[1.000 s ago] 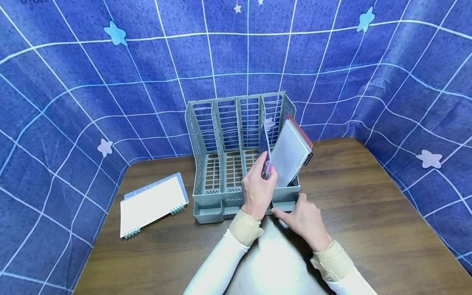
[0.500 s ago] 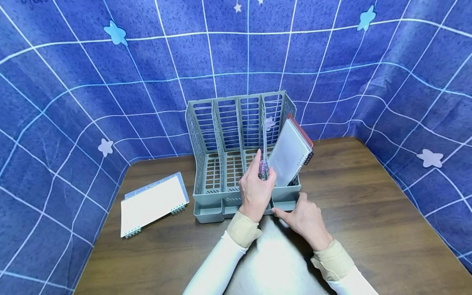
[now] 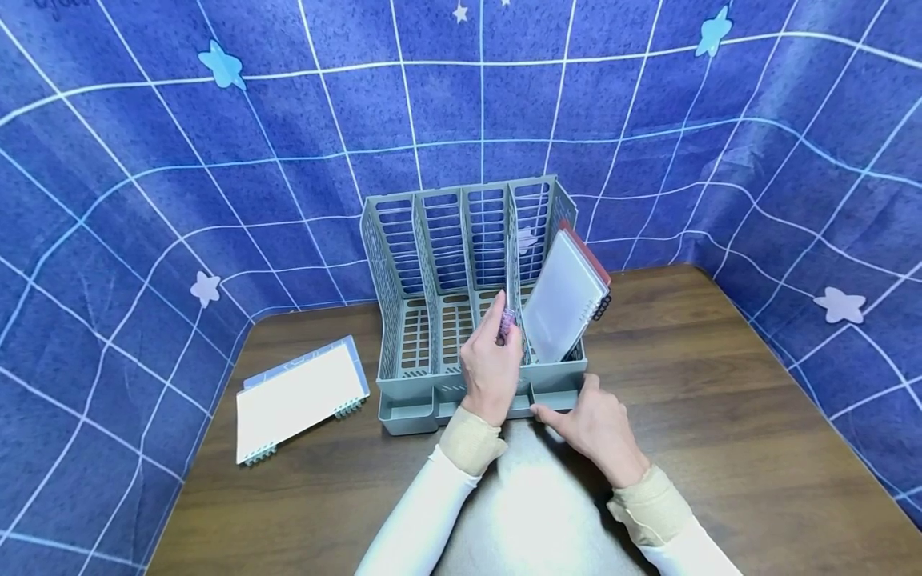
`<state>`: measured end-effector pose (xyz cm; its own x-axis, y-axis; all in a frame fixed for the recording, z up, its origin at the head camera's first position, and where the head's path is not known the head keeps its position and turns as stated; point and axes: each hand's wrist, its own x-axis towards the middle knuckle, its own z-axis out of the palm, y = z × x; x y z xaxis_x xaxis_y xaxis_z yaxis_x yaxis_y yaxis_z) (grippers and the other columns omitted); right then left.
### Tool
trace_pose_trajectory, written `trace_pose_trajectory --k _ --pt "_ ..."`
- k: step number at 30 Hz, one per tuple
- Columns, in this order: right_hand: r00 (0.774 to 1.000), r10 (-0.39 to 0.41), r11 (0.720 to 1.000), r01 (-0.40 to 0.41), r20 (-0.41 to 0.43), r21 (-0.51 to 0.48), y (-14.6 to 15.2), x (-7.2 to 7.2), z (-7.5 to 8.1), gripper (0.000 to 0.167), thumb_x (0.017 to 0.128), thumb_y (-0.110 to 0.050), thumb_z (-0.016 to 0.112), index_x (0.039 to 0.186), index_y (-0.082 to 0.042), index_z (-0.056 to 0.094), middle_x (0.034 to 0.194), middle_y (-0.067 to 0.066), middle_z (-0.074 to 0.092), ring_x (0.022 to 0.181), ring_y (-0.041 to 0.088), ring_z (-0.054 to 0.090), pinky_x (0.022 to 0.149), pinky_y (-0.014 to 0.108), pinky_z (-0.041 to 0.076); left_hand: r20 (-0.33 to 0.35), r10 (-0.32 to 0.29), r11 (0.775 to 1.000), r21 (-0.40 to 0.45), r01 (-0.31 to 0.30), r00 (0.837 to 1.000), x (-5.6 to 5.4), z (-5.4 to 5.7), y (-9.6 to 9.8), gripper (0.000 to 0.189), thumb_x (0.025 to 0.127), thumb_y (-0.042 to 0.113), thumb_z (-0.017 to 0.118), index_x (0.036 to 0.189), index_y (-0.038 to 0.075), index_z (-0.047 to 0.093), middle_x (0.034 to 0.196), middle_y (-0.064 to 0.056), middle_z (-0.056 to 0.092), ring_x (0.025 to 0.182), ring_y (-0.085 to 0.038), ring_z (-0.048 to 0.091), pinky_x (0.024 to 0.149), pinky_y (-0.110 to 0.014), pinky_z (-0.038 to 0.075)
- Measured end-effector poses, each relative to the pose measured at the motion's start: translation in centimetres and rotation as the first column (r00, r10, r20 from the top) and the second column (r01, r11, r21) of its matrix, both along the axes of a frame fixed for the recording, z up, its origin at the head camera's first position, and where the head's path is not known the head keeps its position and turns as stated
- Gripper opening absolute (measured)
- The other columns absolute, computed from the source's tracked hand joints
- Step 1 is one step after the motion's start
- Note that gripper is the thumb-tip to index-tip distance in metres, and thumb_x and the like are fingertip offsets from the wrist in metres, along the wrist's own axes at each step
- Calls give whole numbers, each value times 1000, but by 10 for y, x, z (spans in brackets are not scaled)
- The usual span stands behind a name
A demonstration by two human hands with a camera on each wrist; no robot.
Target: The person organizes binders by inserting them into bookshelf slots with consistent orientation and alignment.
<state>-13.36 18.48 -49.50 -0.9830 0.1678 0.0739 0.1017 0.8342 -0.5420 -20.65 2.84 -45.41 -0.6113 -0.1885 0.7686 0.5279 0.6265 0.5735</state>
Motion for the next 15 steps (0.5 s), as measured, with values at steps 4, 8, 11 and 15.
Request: trace_pose_trajectory --k 4,8,11,15 --pt "1000 1 1000 -1 12 5 0 0 0 105 72 -71 81 128 13 50 86 36 67 77 54 68 65 59 55 -64 27 998 50 -24 998 -6 4 -6 45 91 3 71 135 14 70 129 -5 71 116 -20 70 92 -34 58" --pt "1000 -4 1000 4 13 11 1 -1 2 104 73 -70 82 128 13 49 85 36 67 78 54 68 66 60 55 -85 33 997 69 -27 996 -9 9 -12 45 91 3 69 135 15 70 130 -4 71 117 -19 69 92 -35 58" --pt "1000 -6 1000 6 10 15 1 -1 2 105 73 -70 81 128 13 49 86 36 67 78 54 68 66 60 55 -84 43 997 63 -38 995 -12 11 -16 47 92 3 68 137 16 69 132 -3 70 116 -20 70 89 -36 59" --pt "1000 -2 1000 2 17 13 1 0 2 108 72 -72 81 130 14 48 86 36 67 78 53 69 66 59 56 -89 76 996 62 -71 993 -14 14 -22 47 90 1 69 135 14 70 130 -3 71 108 -21 74 81 -37 61"
